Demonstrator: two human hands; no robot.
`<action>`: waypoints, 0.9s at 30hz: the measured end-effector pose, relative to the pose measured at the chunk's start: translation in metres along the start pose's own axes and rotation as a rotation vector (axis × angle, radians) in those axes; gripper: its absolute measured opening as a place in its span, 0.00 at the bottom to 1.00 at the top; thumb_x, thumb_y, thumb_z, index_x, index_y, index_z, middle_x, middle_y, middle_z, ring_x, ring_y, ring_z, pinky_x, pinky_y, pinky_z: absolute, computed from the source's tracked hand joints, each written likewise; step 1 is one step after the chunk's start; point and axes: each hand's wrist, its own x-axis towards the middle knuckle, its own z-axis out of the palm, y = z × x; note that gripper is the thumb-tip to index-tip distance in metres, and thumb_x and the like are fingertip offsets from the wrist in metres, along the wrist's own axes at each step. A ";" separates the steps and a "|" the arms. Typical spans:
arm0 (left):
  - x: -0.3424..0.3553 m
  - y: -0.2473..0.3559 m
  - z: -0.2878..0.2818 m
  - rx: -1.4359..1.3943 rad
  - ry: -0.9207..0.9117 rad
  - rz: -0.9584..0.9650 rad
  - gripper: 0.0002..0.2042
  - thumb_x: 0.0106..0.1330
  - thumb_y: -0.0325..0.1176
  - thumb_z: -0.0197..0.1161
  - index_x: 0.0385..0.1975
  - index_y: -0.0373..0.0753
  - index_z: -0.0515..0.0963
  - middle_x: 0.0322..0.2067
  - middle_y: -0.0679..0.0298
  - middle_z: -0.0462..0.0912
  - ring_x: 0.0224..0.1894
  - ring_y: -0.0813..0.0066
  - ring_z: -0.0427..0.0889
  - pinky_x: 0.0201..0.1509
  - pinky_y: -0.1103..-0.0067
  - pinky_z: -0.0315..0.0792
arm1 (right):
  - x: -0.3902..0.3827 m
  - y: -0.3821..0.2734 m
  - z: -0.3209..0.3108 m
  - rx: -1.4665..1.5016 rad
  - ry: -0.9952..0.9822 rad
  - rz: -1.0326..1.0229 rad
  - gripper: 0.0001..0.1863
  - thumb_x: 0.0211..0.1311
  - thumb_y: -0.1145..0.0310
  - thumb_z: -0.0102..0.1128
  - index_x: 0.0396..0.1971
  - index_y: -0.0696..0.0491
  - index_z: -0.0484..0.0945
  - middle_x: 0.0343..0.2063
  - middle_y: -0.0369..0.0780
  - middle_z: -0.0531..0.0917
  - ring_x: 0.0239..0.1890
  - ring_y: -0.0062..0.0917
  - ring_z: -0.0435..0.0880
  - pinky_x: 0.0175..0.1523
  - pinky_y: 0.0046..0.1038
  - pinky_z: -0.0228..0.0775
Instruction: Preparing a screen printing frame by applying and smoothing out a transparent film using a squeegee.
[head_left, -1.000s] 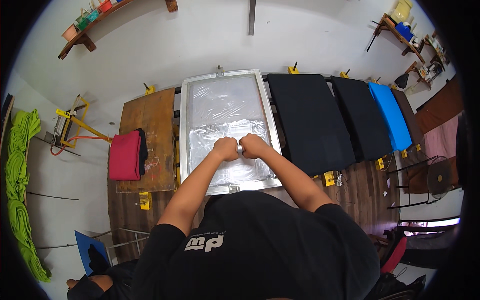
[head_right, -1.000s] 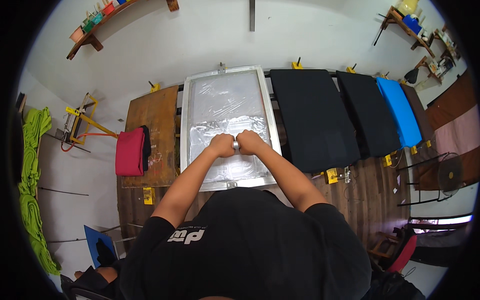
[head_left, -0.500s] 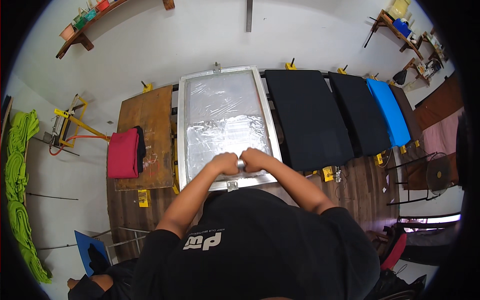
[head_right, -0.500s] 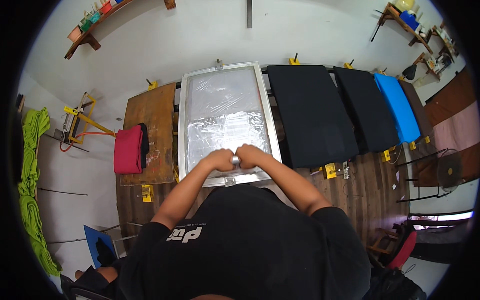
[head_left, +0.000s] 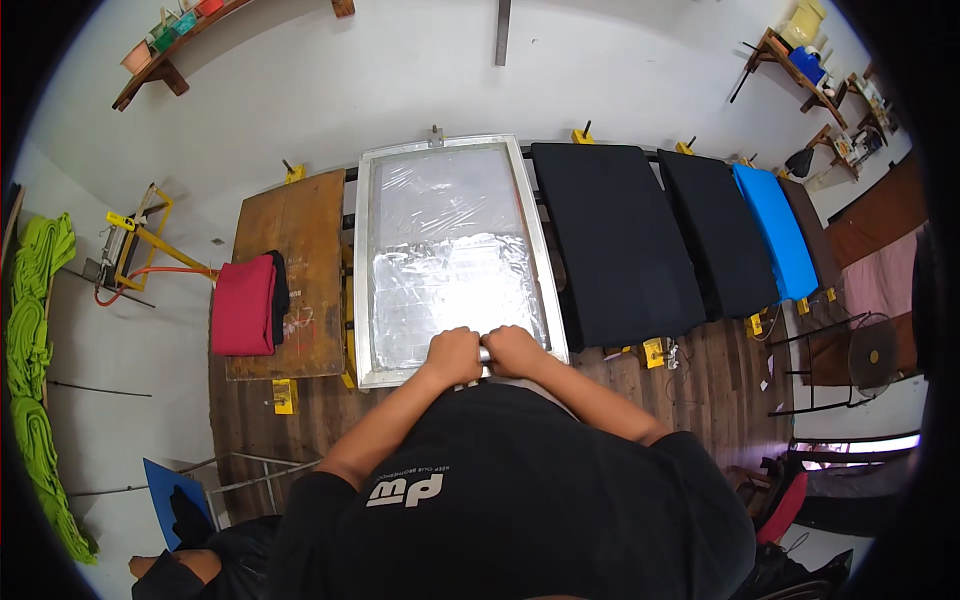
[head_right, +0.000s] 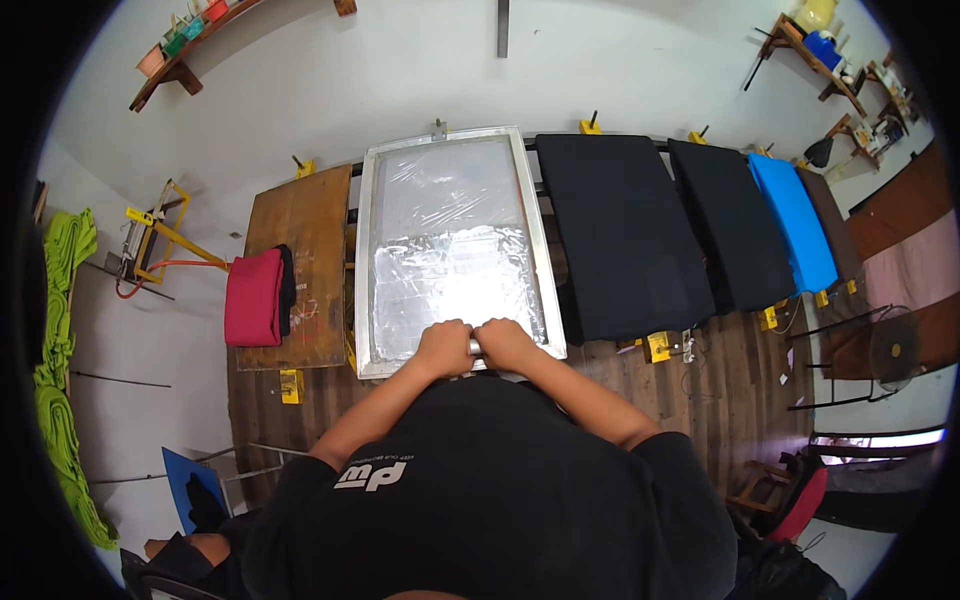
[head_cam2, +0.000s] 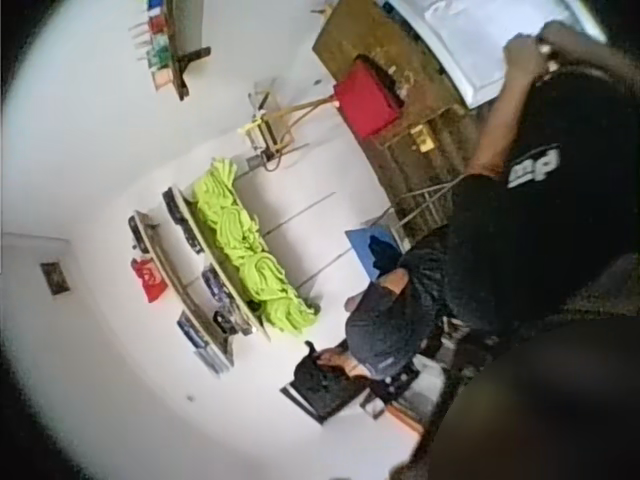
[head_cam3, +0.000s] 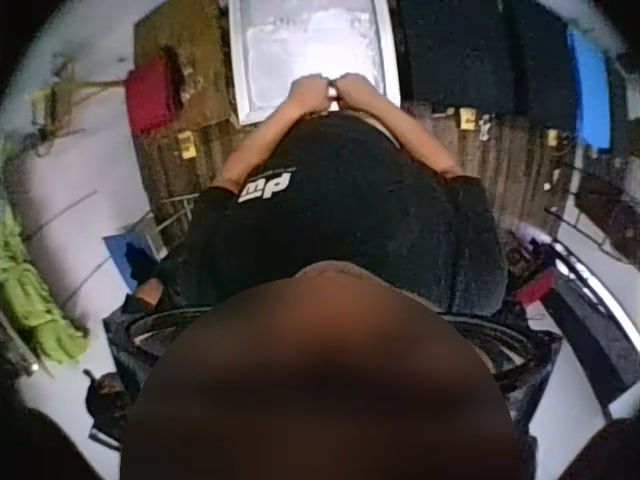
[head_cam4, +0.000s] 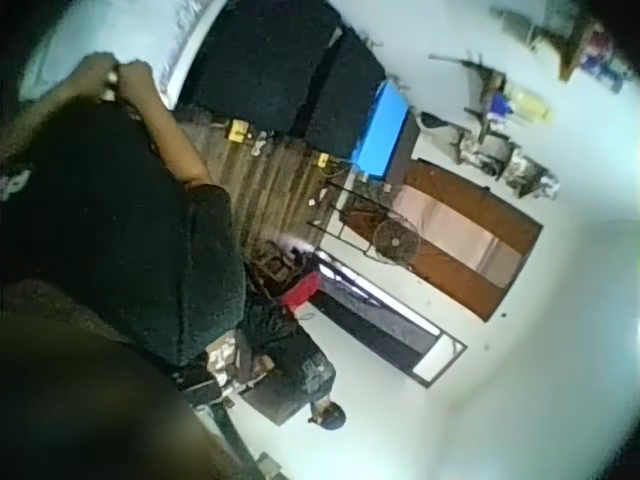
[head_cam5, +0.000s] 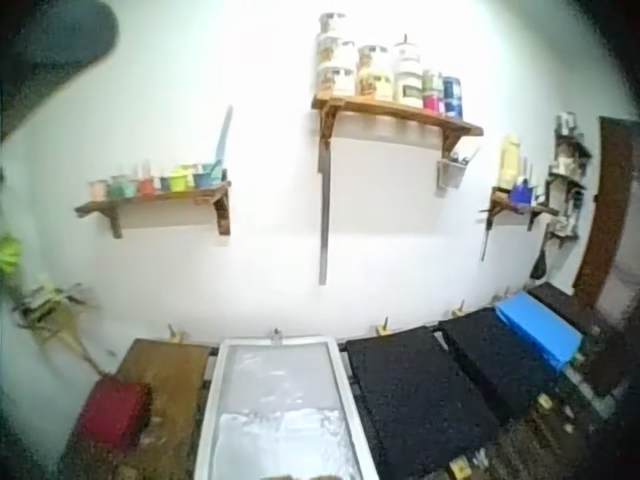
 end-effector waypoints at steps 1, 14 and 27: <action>0.006 -0.001 -0.009 0.015 -0.134 -0.071 0.11 0.48 0.36 0.65 0.30 0.40 0.85 0.31 0.51 0.85 0.36 0.50 0.86 0.42 0.62 0.80 | 0.006 0.000 -0.014 0.004 -0.071 0.023 0.12 0.41 0.71 0.64 0.30 0.56 0.85 0.28 0.51 0.85 0.34 0.47 0.86 0.42 0.43 0.79; 0.088 -0.035 -0.035 0.065 -0.039 -0.118 0.11 0.49 0.34 0.68 0.31 0.37 0.86 0.35 0.50 0.88 0.40 0.52 0.88 0.46 0.64 0.82 | 0.089 0.047 -0.035 -0.071 0.029 0.020 0.08 0.39 0.72 0.64 0.24 0.55 0.83 0.26 0.51 0.85 0.32 0.48 0.85 0.41 0.43 0.79; -0.027 0.000 0.027 -0.093 0.282 0.162 0.15 0.45 0.27 0.65 0.35 0.35 0.73 0.34 0.53 0.73 0.37 0.51 0.77 0.38 0.61 0.73 | -0.022 -0.010 0.041 -0.044 0.302 0.017 0.16 0.45 0.69 0.66 0.36 0.57 0.78 0.31 0.42 0.81 0.35 0.38 0.83 0.38 0.38 0.79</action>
